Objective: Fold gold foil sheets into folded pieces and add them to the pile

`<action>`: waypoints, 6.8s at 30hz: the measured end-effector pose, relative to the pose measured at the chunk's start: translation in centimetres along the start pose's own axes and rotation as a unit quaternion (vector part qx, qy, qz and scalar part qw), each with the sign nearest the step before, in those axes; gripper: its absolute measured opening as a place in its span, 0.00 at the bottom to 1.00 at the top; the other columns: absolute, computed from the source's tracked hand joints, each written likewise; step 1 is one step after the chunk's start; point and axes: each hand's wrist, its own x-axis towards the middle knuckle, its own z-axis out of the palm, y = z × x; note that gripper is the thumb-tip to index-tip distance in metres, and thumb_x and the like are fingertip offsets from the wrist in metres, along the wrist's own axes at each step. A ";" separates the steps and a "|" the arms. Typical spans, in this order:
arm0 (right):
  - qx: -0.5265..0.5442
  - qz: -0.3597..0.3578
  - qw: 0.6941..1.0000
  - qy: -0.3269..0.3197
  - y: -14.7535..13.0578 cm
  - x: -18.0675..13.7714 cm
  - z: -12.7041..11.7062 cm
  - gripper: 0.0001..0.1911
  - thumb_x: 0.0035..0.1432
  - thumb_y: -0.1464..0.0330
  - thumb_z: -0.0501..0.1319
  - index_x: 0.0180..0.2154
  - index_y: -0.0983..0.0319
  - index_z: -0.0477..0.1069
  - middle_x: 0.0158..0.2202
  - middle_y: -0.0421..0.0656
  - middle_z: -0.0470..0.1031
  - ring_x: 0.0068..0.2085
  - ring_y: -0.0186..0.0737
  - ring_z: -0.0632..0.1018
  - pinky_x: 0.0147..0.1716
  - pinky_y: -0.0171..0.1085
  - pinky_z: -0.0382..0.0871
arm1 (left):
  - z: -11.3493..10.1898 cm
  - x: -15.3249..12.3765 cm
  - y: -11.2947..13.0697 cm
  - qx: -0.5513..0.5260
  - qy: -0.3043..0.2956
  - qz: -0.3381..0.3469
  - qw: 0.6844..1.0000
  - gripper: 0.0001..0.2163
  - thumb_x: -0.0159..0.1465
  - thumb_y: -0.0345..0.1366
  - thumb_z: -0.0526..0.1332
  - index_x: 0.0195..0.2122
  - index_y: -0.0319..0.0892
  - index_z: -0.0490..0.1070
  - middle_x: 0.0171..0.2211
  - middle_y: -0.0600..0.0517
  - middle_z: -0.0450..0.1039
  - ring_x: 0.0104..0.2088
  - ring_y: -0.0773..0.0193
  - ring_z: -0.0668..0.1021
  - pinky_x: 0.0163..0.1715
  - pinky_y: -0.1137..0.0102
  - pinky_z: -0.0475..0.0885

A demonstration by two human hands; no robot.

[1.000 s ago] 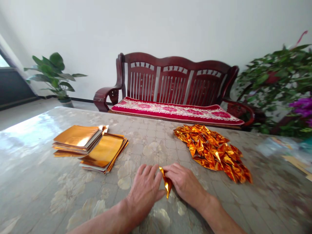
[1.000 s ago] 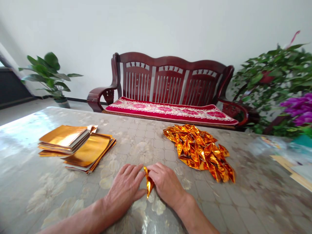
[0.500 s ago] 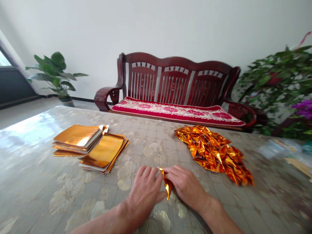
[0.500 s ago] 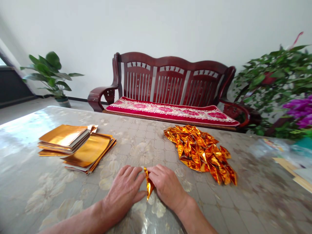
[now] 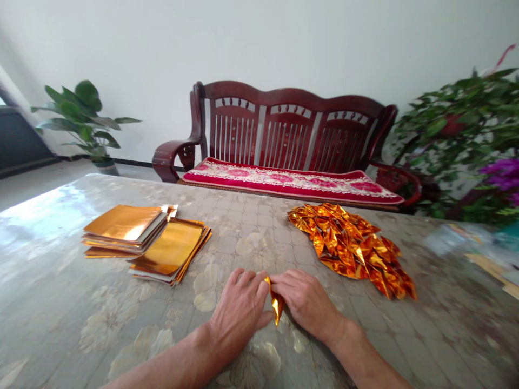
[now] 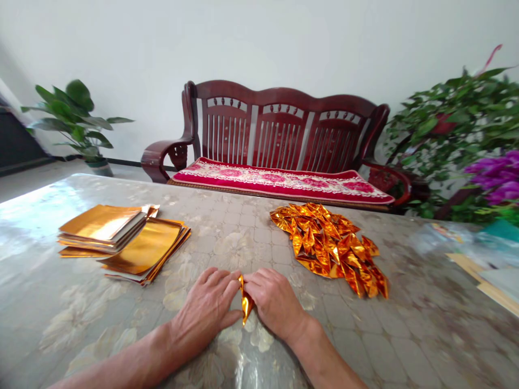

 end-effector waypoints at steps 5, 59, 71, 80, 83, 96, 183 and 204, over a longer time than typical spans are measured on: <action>0.021 -0.001 1.000 0.005 0.0 0.1 -0.3 0.09 0.67 0.73 0.56 0.40 0.61 0.76 0.41 0.44 0.80 0.39 0.39 0.76 0.41 0.39 0.67 | -0.2 -0.1 0.0 -0.016 0.012 -0.011 1.000 0.18 0.60 0.43 0.68 0.47 0.42 0.68 0.49 0.47 0.75 0.49 0.51 0.75 0.54 0.55 0.66; 0.125 0.087 0.988 -0.028 0.3 0.2 -0.5 0.09 0.55 0.71 0.68 0.40 0.59 0.76 0.37 0.41 0.73 0.43 0.41 0.70 0.43 0.37 0.64 | 0.4 -1.3 -0.1 -0.065 0.009 -0.107 0.992 0.18 0.63 0.43 0.63 0.54 0.52 0.70 0.64 0.47 0.64 0.65 0.46 0.62 0.63 0.45 0.54; 0.023 0.081 0.996 -0.034 -2.2 0.5 -0.3 0.10 0.65 0.72 0.57 0.32 0.59 0.75 0.32 0.41 0.72 0.37 0.40 0.70 0.37 0.38 0.61 | -1.4 -0.3 -3.0 -0.058 -0.017 -0.146 0.987 0.21 0.59 0.47 0.67 0.53 0.50 0.71 0.54 0.47 0.69 0.54 0.51 0.71 0.53 0.58 0.65; 0.053 0.013 0.998 0.010 -0.8 0.4 -0.7 0.07 0.64 0.72 0.60 0.38 0.57 0.76 0.42 0.42 0.76 0.47 0.42 0.70 0.47 0.42 0.62 | -1.9 -0.3 -1.0 -0.032 -0.044 -0.177 0.983 0.13 0.64 0.43 0.61 0.47 0.45 0.69 0.44 0.47 0.70 0.47 0.53 0.75 0.45 0.62 0.67; 0.069 0.010 0.998 0.010 -0.3 0.2 -0.2 0.06 0.64 0.73 0.60 0.37 0.59 0.75 0.43 0.41 0.77 0.46 0.41 0.72 0.47 0.41 0.62 | -2.0 -0.4 -0.4 -0.030 -0.043 -0.193 0.980 0.12 0.64 0.40 0.61 0.47 0.44 0.68 0.45 0.47 0.71 0.47 0.53 0.75 0.44 0.62 0.67; 0.117 0.048 0.992 0.001 0.1 0.1 0.1 0.11 0.62 0.76 0.59 0.43 0.57 0.76 0.39 0.41 0.77 0.42 0.39 0.74 0.42 0.36 0.68 | -2.0 -1.2 -0.8 -0.077 -0.058 -0.209 0.973 0.14 0.62 0.47 0.64 0.42 0.44 0.68 0.40 0.50 0.76 0.43 0.54 0.77 0.40 0.65 0.65; 0.188 0.143 0.971 -0.022 -0.5 0.4 -1.1 0.05 0.56 0.72 0.66 0.32 0.60 0.70 0.34 0.37 0.71 0.35 0.34 0.72 0.34 0.31 0.60 | -1.6 -0.8 -2.3 -0.237 -0.040 -0.130 0.962 0.07 0.61 0.36 0.62 0.28 0.43 0.67 0.26 0.57 0.69 0.29 0.65 0.72 0.28 0.73 0.57; 0.116 0.045 0.969 0.214 -2.2 0.3 -0.6 0.13 0.65 0.66 0.60 0.28 0.60 0.76 0.23 0.40 0.68 0.27 0.36 0.70 0.28 0.35 0.59 | 0.6 0.0 -1.3 -0.722 0.174 -0.237 0.626 0.14 0.54 0.45 0.69 0.25 0.39 0.73 0.20 0.57 0.69 0.22 0.72 0.65 0.25 0.76 0.60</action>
